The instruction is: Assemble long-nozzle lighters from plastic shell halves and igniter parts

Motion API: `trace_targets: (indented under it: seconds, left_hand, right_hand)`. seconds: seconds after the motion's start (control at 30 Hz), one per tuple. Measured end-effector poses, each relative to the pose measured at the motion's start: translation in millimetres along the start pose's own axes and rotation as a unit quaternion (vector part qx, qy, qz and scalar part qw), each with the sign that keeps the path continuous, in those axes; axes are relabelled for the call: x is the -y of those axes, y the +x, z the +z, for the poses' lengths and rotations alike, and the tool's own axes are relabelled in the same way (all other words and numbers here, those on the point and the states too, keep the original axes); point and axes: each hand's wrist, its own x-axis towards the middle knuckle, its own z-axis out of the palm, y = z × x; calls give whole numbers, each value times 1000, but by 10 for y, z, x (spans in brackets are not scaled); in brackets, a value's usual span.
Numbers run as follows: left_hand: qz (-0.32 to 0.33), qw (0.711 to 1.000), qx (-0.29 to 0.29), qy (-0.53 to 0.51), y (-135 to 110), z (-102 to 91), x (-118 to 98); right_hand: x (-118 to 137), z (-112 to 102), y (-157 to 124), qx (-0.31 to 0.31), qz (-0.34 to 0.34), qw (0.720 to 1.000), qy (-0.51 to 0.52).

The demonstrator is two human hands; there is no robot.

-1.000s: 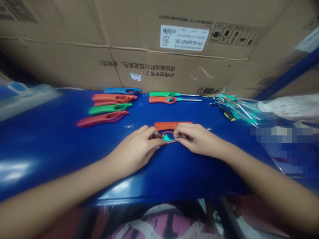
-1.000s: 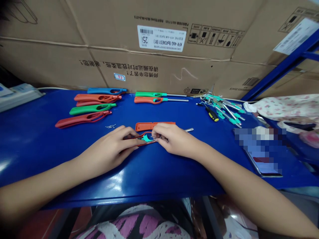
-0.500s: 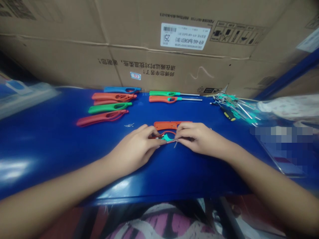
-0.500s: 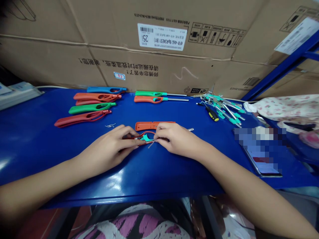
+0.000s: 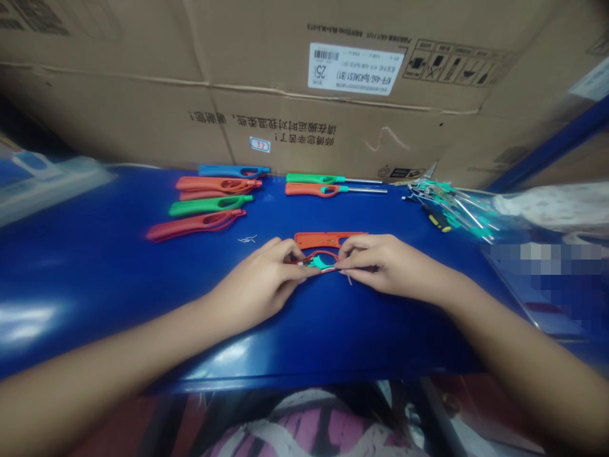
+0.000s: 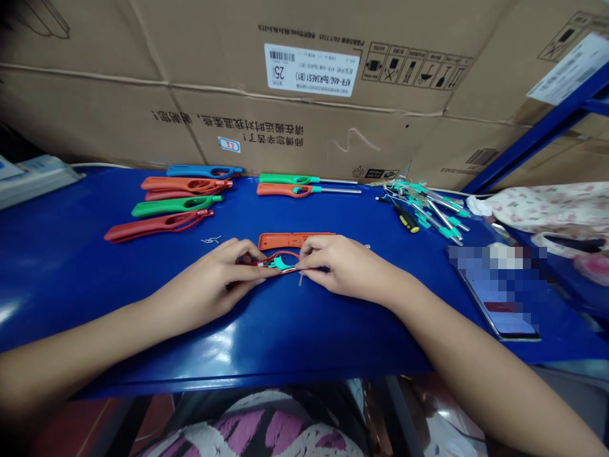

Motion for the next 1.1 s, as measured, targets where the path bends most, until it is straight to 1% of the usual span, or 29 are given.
trace_targets:
  seconds: [0.17, 0.3, 0.47, 0.7, 0.87, 1.0, 1.1]
  left_hand:
    - [-13, 999, 3, -31, 1, -2, -21]
    - [-18, 999, -1, -34, -1, -6, -26]
    - [-10, 1000, 2, -7, -13, -2, -25]
    - [17, 999, -5, 49, -28, 0, -53]
    - [30, 997, -23, 64, -26, -16, -66]
    - [15, 998, -22, 56, -18, -21, -94]
    - [-1, 998, -21, 55, -16, -14, -103]
  right_hand:
    - [3, 11, 13, 3, -1, 1000, 2]
    - [8, -4, 9, 6, -6, 1000, -4]
    - [24, -19, -7, -1, -6, 1000, -12]
    - [49, 61, 32, -25, -5, 999, -36]
    - [61, 78, 55, -25, 7, 1000, -18]
    - [58, 92, 65, -23, 26, 999, -14]
    - [53, 122, 86, -35, 48, 998, 0]
